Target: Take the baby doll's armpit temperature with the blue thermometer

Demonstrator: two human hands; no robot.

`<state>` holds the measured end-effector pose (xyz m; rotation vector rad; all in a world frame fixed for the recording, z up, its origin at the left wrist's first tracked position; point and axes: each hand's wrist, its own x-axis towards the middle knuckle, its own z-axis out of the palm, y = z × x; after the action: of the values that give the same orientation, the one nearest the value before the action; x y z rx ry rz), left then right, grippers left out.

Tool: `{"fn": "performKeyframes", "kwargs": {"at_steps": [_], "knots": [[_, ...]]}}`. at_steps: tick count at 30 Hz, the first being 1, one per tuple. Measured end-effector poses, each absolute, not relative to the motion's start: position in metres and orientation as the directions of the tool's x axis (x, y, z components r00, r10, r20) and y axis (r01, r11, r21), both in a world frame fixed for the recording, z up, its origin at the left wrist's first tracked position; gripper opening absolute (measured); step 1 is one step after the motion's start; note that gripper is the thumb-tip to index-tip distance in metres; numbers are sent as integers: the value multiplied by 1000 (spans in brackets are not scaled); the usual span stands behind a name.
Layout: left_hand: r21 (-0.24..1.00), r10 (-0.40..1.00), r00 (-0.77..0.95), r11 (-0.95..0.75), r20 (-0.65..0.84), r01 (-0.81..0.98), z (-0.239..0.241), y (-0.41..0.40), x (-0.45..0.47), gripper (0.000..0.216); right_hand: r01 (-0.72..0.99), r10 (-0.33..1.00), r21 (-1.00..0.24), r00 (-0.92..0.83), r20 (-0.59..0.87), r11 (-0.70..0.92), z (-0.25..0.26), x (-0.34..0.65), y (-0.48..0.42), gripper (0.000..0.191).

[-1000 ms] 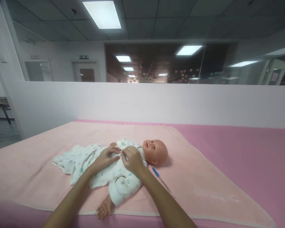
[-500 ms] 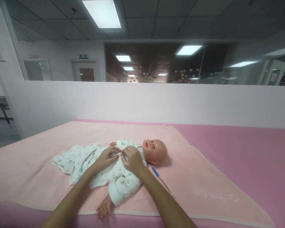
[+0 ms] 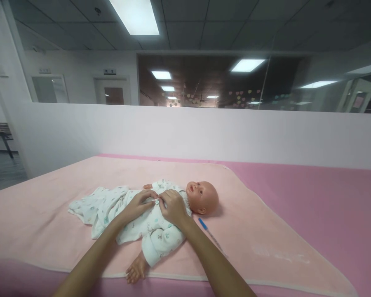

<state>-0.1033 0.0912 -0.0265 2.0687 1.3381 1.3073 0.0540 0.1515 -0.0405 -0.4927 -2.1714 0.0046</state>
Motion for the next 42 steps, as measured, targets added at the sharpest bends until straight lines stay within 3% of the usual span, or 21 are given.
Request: {"fn": "performKeyframes", "kwargs": {"at_steps": [4,10,15,23,27,31,36,42], "knots": [[784,858,48,-488,511,384,-26,90,-103,19,361,361,-182,-528,769,915,-40,54,152,13],[705,851,-29,-414,524,576,-35,99,-105,15,360,349,-166,-537,768,918,-40,54,151,13],[726,883,35,-406,467,555,-33,96,-104,16,368,358,-167,-544,759,915,-40,55,150,14],[833,951,182,-306,248,460,-14,69,-125,55,363,310,-111,-553,773,925,-36,55,143,13],[860,965,115,-263,236,437,-19,65,-137,43,319,266,-81,-595,758,944,-36,51,138,11],[818,955,80,-288,287,498,-22,65,-133,30,350,328,-131,-594,734,927,-38,46,137,8],[797,941,144,-336,307,501,-18,61,-127,30,379,386,-185,-569,726,907,-40,43,138,8],[796,946,82,-308,313,521,-19,63,-126,31,414,421,-203,-546,724,887,-40,43,137,8]]}}
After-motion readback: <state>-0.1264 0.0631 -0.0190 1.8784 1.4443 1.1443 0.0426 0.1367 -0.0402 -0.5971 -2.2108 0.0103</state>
